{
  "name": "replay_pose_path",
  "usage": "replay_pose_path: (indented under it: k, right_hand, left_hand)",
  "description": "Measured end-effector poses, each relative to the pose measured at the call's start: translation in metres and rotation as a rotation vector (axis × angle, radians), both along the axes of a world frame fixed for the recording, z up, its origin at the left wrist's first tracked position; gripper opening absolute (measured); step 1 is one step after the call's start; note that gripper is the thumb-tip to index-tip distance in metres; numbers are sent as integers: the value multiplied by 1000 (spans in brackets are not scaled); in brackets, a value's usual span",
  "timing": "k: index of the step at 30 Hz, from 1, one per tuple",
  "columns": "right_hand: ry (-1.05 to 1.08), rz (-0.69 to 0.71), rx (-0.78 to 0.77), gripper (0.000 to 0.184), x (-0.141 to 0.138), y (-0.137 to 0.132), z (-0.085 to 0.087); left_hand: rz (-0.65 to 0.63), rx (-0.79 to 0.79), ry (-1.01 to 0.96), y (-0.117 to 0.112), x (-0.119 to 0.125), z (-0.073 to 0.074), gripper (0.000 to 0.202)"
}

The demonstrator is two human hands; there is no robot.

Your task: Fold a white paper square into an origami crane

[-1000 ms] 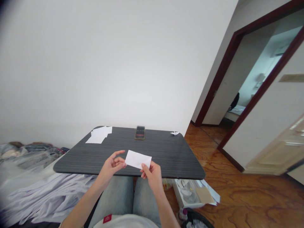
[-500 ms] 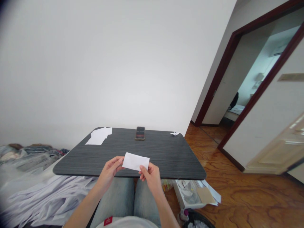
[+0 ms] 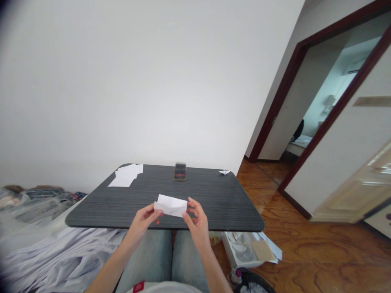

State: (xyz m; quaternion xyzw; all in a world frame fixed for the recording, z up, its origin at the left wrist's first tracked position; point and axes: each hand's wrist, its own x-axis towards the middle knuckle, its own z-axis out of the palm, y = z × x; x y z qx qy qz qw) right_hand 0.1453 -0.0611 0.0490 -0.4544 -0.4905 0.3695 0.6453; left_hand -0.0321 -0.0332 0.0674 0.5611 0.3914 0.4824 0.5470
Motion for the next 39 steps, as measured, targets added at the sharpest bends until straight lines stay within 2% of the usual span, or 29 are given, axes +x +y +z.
replay_pose_path:
  k: [3, 7, 9, 19, 24, 26, 28, 31, 37, 39]
  right_hand:
    - [-127, -39, 95, 32, 3, -3, 6]
    - [-324, 18, 114, 10, 7, -6, 11]
    - [-350, 18, 100, 14, 7, -5, 11]
    - [-198, 118, 30, 17, 6, -4, 10]
    - [46, 124, -26, 20, 6, -1, 6]
    - [114, 127, -63, 19, 6, -1, 6]
    - [146, 142, -98, 20, 5, -3, 7]
    - [182, 152, -121, 22, 4, -5, 6]
    - [254, 269, -133, 17, 5, -4, 3]
    - [311, 308, -131, 33, 5, -4, 3]
  left_hand:
    - [7, 31, 20, 0, -1, 0, 24]
    - [28, 63, 37, 1, 0, 1, 24]
    - [51, 83, 24, 2, 1, 0, 23]
    - [76, 263, 122, 1, 1, -1, 25]
    - [17, 359, 202, 2, -3, -1, 22]
    - [-5, 334, 195, 3, -4, -4, 21]
    - [-20, 252, 145, 3, -3, -7, 17]
    - [-30, 112, 24, 4, -1, -9, 22]
    - [-92, -71, -58, 3, 0, -2, 26]
    - [-155, -92, -41, 2, 0, 0, 28]
